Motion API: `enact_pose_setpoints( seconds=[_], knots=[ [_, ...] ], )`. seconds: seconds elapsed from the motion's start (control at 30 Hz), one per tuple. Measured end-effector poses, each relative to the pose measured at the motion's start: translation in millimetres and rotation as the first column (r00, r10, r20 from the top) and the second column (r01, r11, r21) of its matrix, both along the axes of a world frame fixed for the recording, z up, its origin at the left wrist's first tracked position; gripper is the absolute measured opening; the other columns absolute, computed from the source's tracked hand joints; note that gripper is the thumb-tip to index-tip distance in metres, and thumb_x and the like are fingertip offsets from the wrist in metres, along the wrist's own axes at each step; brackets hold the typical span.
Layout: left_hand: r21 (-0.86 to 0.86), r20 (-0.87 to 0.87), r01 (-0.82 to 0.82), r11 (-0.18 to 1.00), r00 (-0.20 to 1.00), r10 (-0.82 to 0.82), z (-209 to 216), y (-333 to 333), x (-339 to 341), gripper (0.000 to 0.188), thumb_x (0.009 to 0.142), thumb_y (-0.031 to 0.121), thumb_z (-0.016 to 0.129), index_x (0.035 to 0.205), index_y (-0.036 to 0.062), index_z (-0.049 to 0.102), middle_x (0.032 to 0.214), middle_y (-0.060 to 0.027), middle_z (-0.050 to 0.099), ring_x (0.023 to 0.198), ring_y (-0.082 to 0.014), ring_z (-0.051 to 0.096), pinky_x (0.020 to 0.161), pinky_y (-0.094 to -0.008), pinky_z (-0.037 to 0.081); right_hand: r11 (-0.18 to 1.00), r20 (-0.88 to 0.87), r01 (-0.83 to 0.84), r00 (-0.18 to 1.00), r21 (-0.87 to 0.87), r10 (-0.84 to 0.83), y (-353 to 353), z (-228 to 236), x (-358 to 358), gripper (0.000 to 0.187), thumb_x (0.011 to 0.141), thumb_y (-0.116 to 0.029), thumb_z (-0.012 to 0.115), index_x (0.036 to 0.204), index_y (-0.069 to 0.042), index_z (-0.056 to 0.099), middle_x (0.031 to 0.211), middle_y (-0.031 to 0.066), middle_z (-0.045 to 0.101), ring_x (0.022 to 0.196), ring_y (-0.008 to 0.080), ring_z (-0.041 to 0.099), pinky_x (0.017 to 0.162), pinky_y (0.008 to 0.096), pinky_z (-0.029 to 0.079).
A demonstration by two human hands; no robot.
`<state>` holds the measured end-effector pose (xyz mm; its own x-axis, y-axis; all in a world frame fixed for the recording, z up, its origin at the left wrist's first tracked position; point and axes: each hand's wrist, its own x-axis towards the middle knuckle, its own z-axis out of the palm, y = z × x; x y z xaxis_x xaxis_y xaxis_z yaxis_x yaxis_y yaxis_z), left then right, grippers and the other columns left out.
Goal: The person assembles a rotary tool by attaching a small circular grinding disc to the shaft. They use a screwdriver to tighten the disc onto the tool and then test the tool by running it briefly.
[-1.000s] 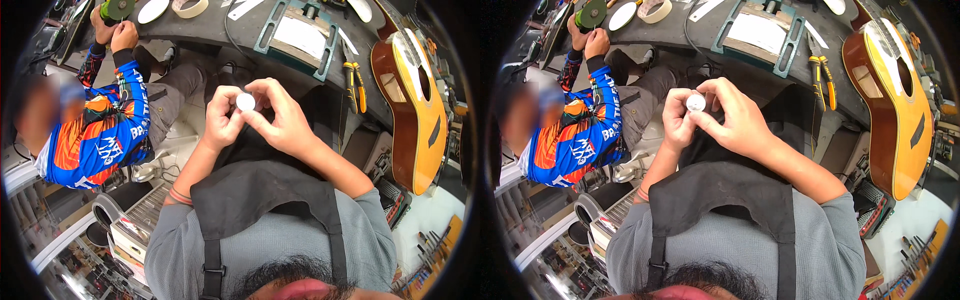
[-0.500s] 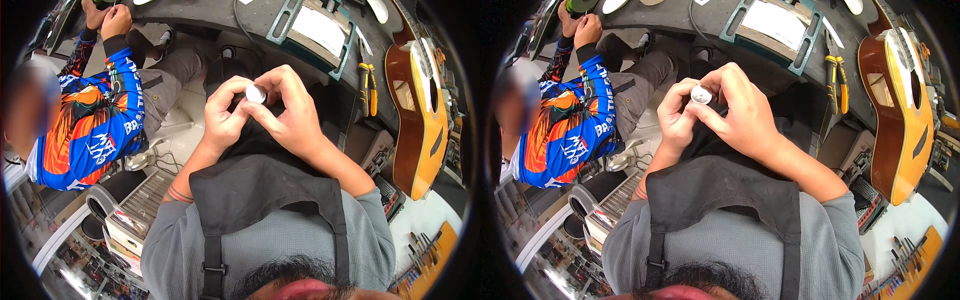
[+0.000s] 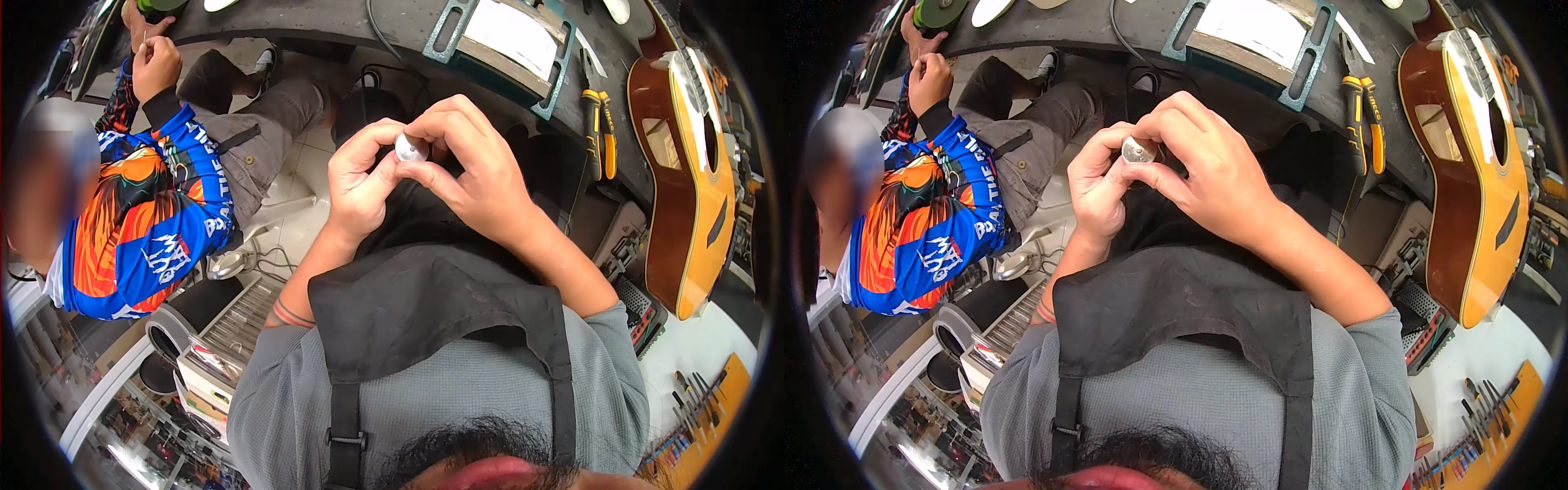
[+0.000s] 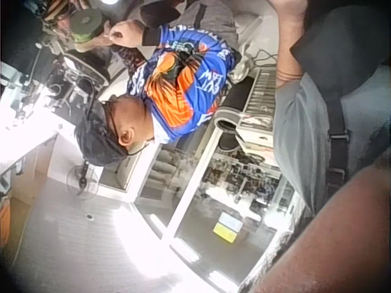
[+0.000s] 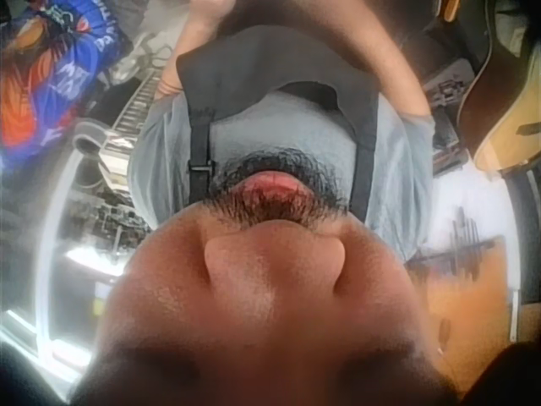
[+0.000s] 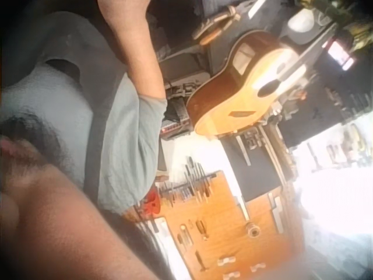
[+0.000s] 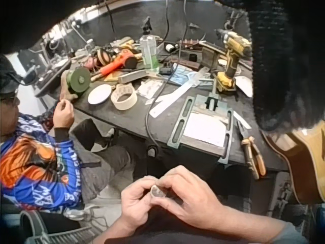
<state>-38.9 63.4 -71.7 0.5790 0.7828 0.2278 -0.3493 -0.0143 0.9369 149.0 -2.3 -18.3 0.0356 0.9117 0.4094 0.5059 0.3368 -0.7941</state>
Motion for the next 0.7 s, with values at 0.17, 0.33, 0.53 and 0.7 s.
enact_pose_setpoints(
  seconds=[0.17,0.33,0.53,0.7],
  knots=[
    [-0.049,0.007,0.012,0.999,1.0,-0.012,2.2,2.0,-1.0,0.019,0.108,0.003,0.066,0.123,-0.0065,0.073,0.114,-0.0104,0.075,0.103,-0.0167,0.07,0.093,-0.0311,0.056,0.997,-0.051,-0.078,0.996,-0.003,0.078,5.2,-4.0,3.0,0.038,0.09,-0.015,0.092,0.121,-0.006,0.072,0.114,0.0102,0.068,0.096,0.0315,0.072,0.083,0.0429,0.061],
    [-0.067,0.019,0.034,0.997,0.999,-0.032,1.1,5.0,-4.2,0.019,0.107,-0.001,0.065,0.123,-0.0064,0.075,0.116,-0.0107,0.076,0.108,-0.0187,0.072,0.099,-0.0336,0.058,0.98,0.014,-0.194,0.981,0.045,0.194,14.6,-6.5,15.8,0.041,0.089,-0.014,0.091,0.125,-0.006,0.072,0.117,0.0102,0.067,0.102,0.0331,0.072,0.087,0.0432,0.061],
    [-0.061,-0.029,0.006,0.998,1.0,-0.008,4.5,3.8,-4.0,0.016,0.106,0.0,0.068,0.12,-0.0049,0.075,0.112,-0.0095,0.075,0.105,-0.0184,0.071,0.096,-0.0337,0.057,0.982,0.127,-0.19,0.974,0.017,0.186,18.8,5.3,19.9,0.044,0.09,-0.018,0.091,0.128,-0.007,0.071,0.112,0.0103,0.068,0.101,0.0338,0.071,0.086,0.0427,0.06],
    [0.149,-0.137,-0.063,0.987,0.987,0.084,0.3,1.5,3.7,0.009,0.104,0.003,0.073,0.113,-0.0001,0.075,0.107,-0.0091,0.075,0.102,-0.0219,0.068,0.093,-0.0362,0.054,0.834,-0.574,-0.253,0.814,-0.49,-0.091,-9.1,23.4,7.2,0.042,0.108,-0.025,0.082,0.138,-0.003,0.063,0.108,0.0036,0.069,0.089,0.011,0.065,0.077,0.0287,0.055]
  ],
)
